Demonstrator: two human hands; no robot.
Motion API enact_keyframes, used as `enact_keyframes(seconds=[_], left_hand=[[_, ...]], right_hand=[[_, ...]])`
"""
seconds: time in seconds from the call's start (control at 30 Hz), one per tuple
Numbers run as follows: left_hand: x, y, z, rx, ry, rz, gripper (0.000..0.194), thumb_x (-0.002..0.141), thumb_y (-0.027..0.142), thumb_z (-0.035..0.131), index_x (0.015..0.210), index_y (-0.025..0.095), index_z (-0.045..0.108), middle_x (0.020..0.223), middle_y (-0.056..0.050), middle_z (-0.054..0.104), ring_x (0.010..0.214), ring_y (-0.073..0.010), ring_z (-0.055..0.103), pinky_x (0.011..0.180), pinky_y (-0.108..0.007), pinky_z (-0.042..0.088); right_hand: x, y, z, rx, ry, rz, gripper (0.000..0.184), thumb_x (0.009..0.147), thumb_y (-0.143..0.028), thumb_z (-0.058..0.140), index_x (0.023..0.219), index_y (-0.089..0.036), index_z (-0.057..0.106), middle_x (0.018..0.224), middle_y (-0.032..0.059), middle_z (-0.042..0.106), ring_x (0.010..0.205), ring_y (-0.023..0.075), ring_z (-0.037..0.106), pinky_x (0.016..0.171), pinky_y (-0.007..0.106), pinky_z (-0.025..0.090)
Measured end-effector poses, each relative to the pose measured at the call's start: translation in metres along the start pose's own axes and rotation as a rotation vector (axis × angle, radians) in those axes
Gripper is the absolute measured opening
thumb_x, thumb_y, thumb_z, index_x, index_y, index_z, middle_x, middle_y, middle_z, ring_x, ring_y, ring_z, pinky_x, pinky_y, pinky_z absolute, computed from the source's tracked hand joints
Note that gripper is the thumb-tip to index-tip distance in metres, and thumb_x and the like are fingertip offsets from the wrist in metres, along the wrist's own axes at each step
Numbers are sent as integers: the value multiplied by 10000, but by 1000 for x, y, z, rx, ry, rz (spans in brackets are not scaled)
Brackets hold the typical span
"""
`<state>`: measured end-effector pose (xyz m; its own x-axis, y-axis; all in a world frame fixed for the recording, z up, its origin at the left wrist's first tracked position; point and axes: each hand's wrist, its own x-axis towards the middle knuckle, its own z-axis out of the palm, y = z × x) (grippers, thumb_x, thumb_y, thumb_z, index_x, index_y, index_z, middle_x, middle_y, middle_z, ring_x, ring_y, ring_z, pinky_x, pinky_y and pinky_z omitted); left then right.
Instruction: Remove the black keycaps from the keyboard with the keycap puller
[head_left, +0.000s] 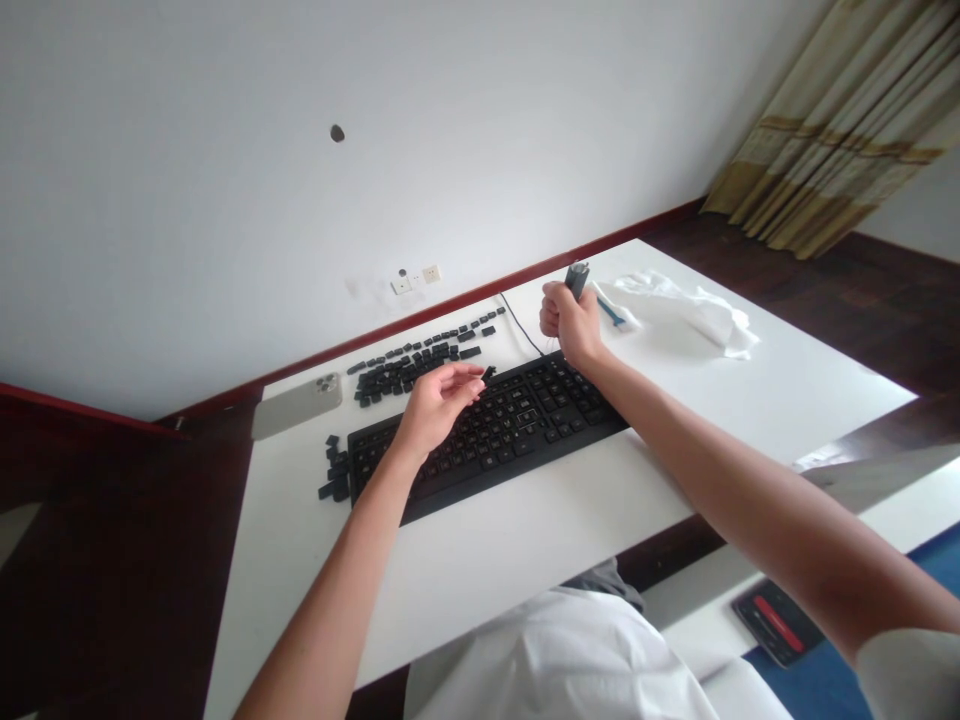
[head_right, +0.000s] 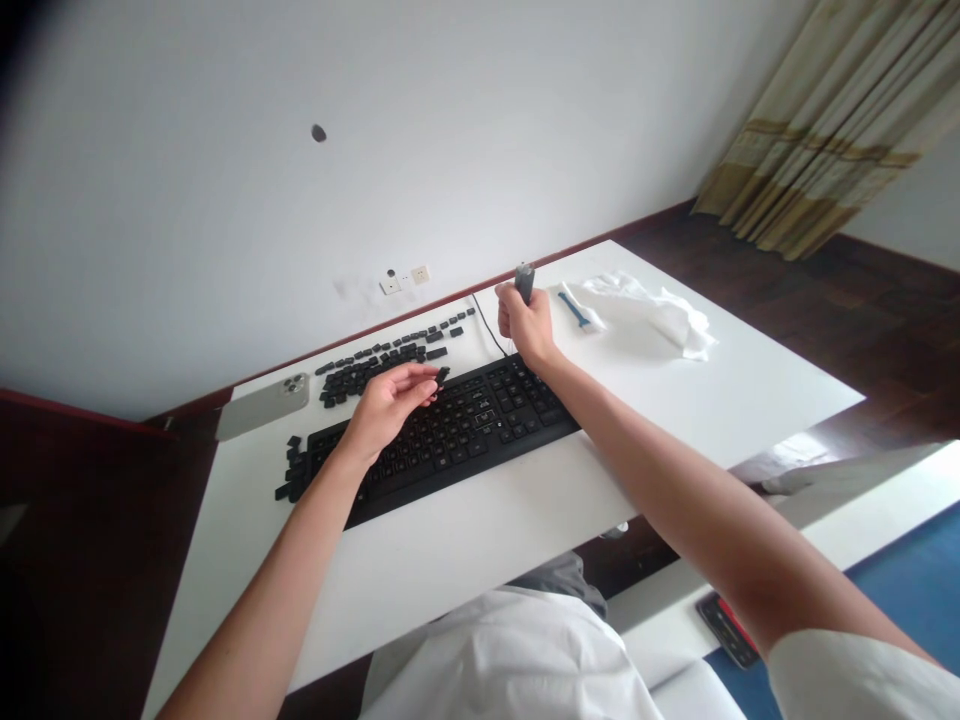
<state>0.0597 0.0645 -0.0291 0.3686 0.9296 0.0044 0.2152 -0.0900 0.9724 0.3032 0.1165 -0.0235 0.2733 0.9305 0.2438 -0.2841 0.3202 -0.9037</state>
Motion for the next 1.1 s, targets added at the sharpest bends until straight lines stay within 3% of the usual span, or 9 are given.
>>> enact_keyframes(seconds=[0.2, 0.3, 0.43, 0.57, 0.87, 1.0, 1.1], left_hand=[[10, -5, -17, 377, 133, 134, 93, 892, 275, 716, 967, 231, 749, 986, -31, 791, 908, -219, 749, 927, -396, 599], [19, -3, -17, 670, 163, 224, 134, 898, 198, 699, 992, 264, 768, 1017, -26, 797, 933, -249, 732, 953, -437, 570], [37, 0, -9, 950, 111, 334, 191, 900, 152, 704, 1043, 252, 782, 1084, -46, 794, 1046, -295, 660, 972, -454, 521], [52, -2, -2, 1094, 44, 339, 124, 905, 193, 732, 989, 256, 799, 1019, -52, 796, 1013, -306, 614, 943, -463, 496], [50, -4, -11, 1156, 94, 398, 106, 896, 177, 754, 977, 239, 787, 1069, -59, 785, 1034, -314, 605, 914, -469, 475], [20, 15, -1, 989, 140, 446, 85, 937, 192, 714, 990, 224, 772, 1036, -56, 767, 998, -270, 643, 928, -435, 504], [-19, 24, 14, 812, 42, 422, 73, 967, 258, 702, 1014, 228, 749, 1024, -39, 749, 969, -226, 680, 901, -378, 541]], right_hand=[[-12, -2, 6, -214, -29, -43, 457, 889, -389, 685, 604, -243, 358, 512, -51, 346, 470, 94, 306, 428, 275, 250], [-17, -3, 7, -364, -63, -80, 423, 923, -361, 629, 589, -224, 409, 519, -34, 407, 502, 104, 362, 482, 285, 289], [-20, -4, 7, -467, -79, -95, 399, 943, -366, 594, 618, -218, 417, 535, -39, 394, 525, 108, 346, 502, 291, 258], [-18, -6, 5, -496, -66, -123, 385, 940, -373, 590, 631, -217, 421, 548, -45, 375, 543, 110, 349, 530, 297, 269], [-16, -10, 5, -523, -63, -131, 371, 931, -406, 577, 651, -216, 424, 565, -50, 351, 552, 106, 326, 545, 298, 250], [-17, -11, 5, -557, -75, -131, 378, 920, -407, 576, 641, -212, 412, 573, -48, 339, 568, 104, 314, 552, 295, 244], [-18, -12, 6, -558, -78, -140, 404, 923, -421, 570, 633, -213, 382, 584, -44, 324, 577, 102, 309, 556, 294, 240]])
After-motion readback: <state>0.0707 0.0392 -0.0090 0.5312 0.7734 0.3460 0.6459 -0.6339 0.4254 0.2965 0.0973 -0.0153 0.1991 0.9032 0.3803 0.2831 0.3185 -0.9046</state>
